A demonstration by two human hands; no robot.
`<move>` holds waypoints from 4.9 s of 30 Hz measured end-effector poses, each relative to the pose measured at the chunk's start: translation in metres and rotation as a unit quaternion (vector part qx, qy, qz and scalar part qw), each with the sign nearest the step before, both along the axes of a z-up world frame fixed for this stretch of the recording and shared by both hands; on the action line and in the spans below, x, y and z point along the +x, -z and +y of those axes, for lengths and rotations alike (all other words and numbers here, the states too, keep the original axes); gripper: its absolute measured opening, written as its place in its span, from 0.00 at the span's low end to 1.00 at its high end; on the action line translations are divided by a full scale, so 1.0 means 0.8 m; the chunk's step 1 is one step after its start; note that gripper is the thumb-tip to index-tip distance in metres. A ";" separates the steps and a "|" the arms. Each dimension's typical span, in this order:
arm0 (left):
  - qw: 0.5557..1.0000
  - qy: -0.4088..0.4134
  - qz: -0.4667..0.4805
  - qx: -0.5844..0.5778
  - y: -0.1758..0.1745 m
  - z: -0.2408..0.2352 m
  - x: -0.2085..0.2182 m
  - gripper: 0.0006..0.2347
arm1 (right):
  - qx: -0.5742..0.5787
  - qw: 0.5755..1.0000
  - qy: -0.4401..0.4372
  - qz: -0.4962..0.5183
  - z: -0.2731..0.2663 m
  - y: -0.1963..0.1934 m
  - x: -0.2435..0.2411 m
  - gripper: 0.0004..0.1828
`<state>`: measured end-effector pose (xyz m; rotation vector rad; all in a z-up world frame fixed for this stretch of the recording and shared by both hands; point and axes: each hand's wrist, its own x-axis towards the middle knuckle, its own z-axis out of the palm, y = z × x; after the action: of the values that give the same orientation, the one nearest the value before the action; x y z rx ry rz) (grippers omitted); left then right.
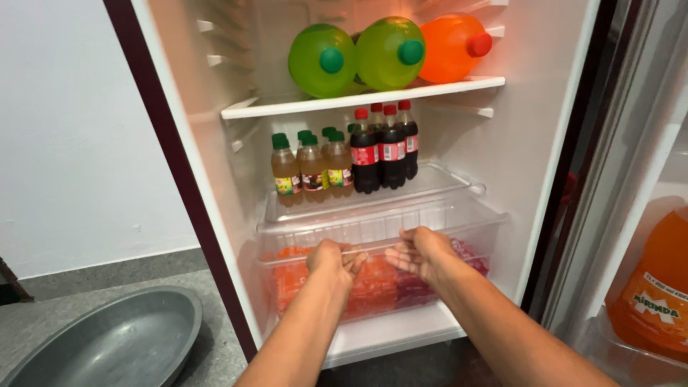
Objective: The person transfers small, individually wrapped frozen items from a clear plastic bin into the freezer compartment of a refrigerator. They handle the items in small batches, placing them into the freezer drawer and arranging them. The person also moves the entire bin into the main refrigerator compartment and later retrieves items from it.
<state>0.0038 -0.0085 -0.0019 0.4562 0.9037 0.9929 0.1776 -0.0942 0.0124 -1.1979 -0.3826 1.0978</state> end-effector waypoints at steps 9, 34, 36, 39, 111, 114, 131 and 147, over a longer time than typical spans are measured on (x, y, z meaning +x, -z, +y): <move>0.920 0.253 0.279 0.106 -0.048 -0.023 -0.085 0.14 | -0.186 0.885 -0.045 -0.424 -0.091 -0.109 -0.017 0.28; 0.460 0.235 0.655 0.551 -0.091 -0.067 -0.076 0.19 | -0.212 0.648 -0.220 -0.697 -0.063 -0.101 0.028 0.41; 0.478 0.261 0.651 0.528 -0.101 -0.065 -0.075 0.25 | -0.165 0.698 -0.216 -0.663 -0.056 -0.100 0.031 0.40; 0.501 0.295 0.657 0.479 -0.109 -0.055 -0.069 0.36 | -0.120 0.789 -0.170 -0.579 -0.036 -0.094 0.050 0.40; 0.733 0.307 0.279 0.540 -0.059 -0.005 0.017 0.23 | -0.062 0.929 -0.362 -0.032 0.052 -0.047 0.083 0.12; 0.706 0.256 0.335 0.569 -0.067 -0.016 0.010 0.21 | -0.050 0.931 -0.361 -0.018 0.053 -0.046 0.085 0.14; 0.640 0.178 0.458 0.591 -0.094 -0.051 -0.003 0.14 | -0.127 0.956 -0.217 -0.149 0.090 0.001 0.113 0.19; 0.780 0.152 0.249 0.554 -0.074 -0.024 -0.006 0.09 | -0.350 0.532 -0.285 -0.716 0.125 0.025 0.101 0.35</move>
<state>-0.0013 -0.0281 0.0570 1.8871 0.5654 1.0365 0.2583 0.0062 -0.0073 -2.7289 -1.8412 0.4321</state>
